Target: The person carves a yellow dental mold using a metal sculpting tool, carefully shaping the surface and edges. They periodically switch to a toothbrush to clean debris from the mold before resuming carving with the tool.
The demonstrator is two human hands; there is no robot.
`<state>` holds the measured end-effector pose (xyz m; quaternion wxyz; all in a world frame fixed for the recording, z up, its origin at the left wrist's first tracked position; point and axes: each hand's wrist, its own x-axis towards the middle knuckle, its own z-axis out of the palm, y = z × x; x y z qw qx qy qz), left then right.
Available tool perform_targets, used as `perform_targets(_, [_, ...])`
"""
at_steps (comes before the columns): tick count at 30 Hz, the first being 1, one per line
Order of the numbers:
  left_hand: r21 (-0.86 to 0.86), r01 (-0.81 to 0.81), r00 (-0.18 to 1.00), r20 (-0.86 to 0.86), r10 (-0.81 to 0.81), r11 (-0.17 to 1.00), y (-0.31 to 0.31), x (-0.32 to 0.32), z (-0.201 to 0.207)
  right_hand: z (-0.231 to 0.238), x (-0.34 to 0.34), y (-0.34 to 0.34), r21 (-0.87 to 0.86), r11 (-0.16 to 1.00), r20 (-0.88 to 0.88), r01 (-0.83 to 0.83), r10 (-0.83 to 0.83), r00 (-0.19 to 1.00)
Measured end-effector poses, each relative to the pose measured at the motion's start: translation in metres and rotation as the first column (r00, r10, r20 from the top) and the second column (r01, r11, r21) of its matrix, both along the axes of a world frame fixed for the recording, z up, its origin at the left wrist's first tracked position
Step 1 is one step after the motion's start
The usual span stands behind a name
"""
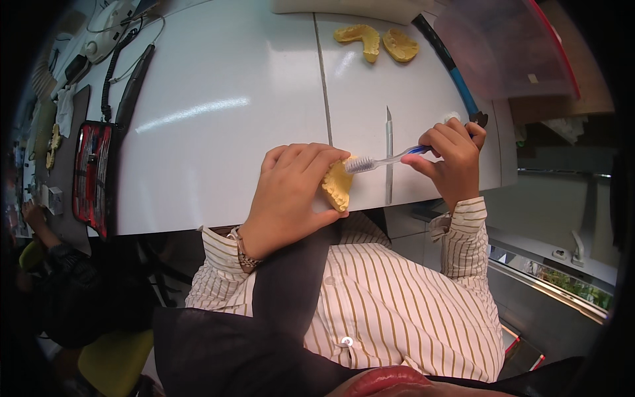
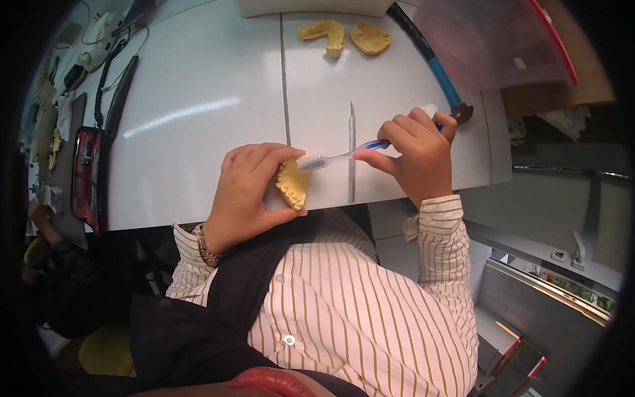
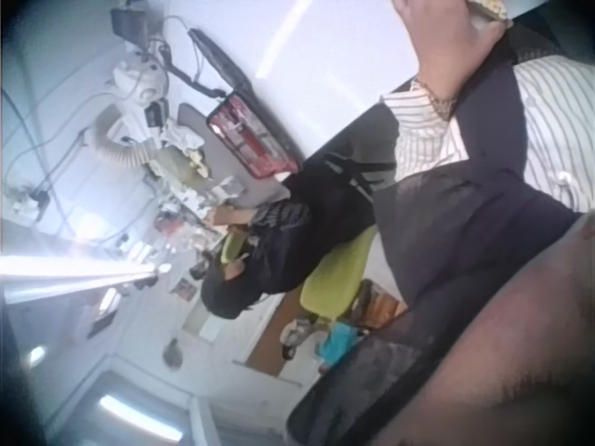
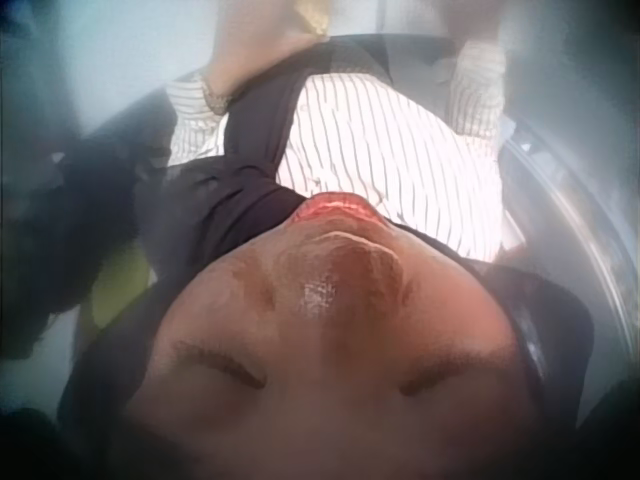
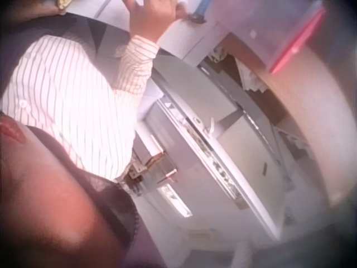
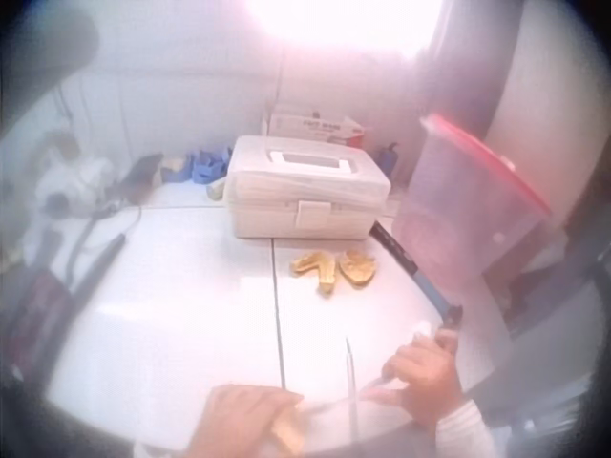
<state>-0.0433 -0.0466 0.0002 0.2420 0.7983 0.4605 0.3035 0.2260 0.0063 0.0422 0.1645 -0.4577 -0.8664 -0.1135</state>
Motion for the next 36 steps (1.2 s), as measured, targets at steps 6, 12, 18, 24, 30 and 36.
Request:
perform_targets(6, [-0.007,-0.020,1.000,-0.001,0.020,1.000,-0.001,-0.001,-0.003,0.008,0.001,0.002,0.106,0.994,0.039,0.014,-0.018,0.999])
perform_targets(12, [0.006,-0.009,1.000,-0.017,0.009,1.000,-0.001,-0.001,-0.003,0.003,-0.006,0.006,0.063,0.994,0.003,-0.090,0.090,0.996])
perform_targets(18, [0.003,-0.008,1.000,-0.015,0.008,1.000,0.000,0.000,-0.002,-0.002,-0.012,0.008,0.042,0.992,-0.012,-0.119,0.119,0.993])
perform_targets(24, [0.017,-0.020,1.000,0.000,0.020,1.000,-0.001,0.000,-0.001,0.008,-0.004,0.014,0.119,0.992,0.002,-0.042,0.042,0.999])
perform_targets(30, [-0.012,-0.009,1.000,0.001,0.009,1.000,-0.001,-0.003,-0.003,0.007,-0.016,-0.003,-0.051,0.990,-0.047,-0.134,0.132,0.990])
perform_targets(36, [-0.013,-0.019,1.000,0.014,0.019,1.000,-0.001,-0.002,-0.003,0.005,-0.003,-0.015,-0.140,0.986,-0.109,0.094,-0.109,0.988])
